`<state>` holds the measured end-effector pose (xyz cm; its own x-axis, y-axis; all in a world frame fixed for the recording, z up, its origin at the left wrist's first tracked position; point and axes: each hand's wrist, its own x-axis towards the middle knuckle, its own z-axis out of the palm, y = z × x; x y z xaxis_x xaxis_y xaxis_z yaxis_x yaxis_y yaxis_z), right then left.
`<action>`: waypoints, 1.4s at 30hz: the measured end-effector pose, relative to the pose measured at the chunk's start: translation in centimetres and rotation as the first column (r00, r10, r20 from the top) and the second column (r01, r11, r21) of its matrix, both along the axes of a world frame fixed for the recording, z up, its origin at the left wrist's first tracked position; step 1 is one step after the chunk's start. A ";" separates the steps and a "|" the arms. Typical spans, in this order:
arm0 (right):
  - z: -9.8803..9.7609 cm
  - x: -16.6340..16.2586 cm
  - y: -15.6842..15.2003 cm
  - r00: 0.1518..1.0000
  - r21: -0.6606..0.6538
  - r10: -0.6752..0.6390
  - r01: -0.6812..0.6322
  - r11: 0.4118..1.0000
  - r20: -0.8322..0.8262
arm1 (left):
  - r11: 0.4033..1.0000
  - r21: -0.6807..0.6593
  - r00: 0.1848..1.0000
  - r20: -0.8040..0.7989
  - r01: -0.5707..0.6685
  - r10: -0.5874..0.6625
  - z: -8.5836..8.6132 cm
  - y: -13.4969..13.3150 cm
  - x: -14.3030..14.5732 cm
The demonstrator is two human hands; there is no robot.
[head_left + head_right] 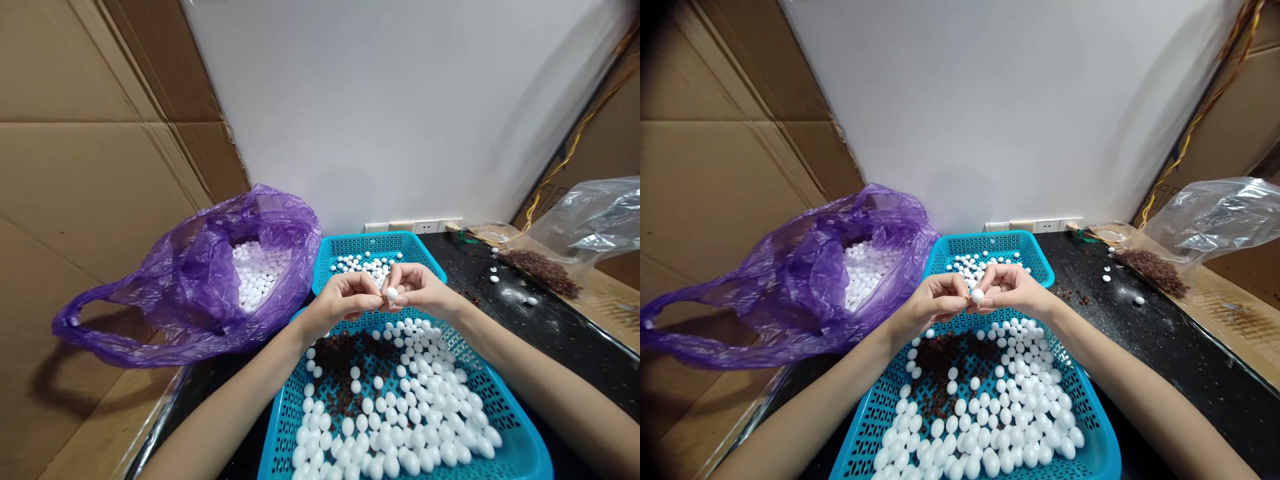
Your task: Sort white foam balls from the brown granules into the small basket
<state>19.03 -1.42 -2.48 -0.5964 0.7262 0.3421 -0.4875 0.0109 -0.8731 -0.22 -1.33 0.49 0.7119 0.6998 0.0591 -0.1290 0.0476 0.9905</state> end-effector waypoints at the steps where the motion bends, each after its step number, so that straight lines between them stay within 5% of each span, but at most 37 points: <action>1: 0.0 0.0 0.0 1.000 -0.007 -0.015 0.015 1.000 0.013 | 1.000 0.000 1.000 -0.008 -0.006 0.006 0.0 0.0 0.0; 27: 0.1 -0.3 0.0 0.999 0.052 -0.036 0.035 0.998 0.024 | 1.000 0.022 1.000 -0.027 0.012 -0.012 0.1 0.0 0.1; 32: 0.2 -0.3 0.0 0.989 0.136 -0.147 0.147 0.980 -0.007 | 1.000 0.022 0.998 -0.061 -0.021 0.023 0.3 -0.1 0.2; 42: 0.5 -0.4 0.1 0.973 0.100 -0.227 0.229 0.968 -0.032 | 0.997 0.057 0.998 -0.034 -0.056 0.058 0.2 -0.1 0.2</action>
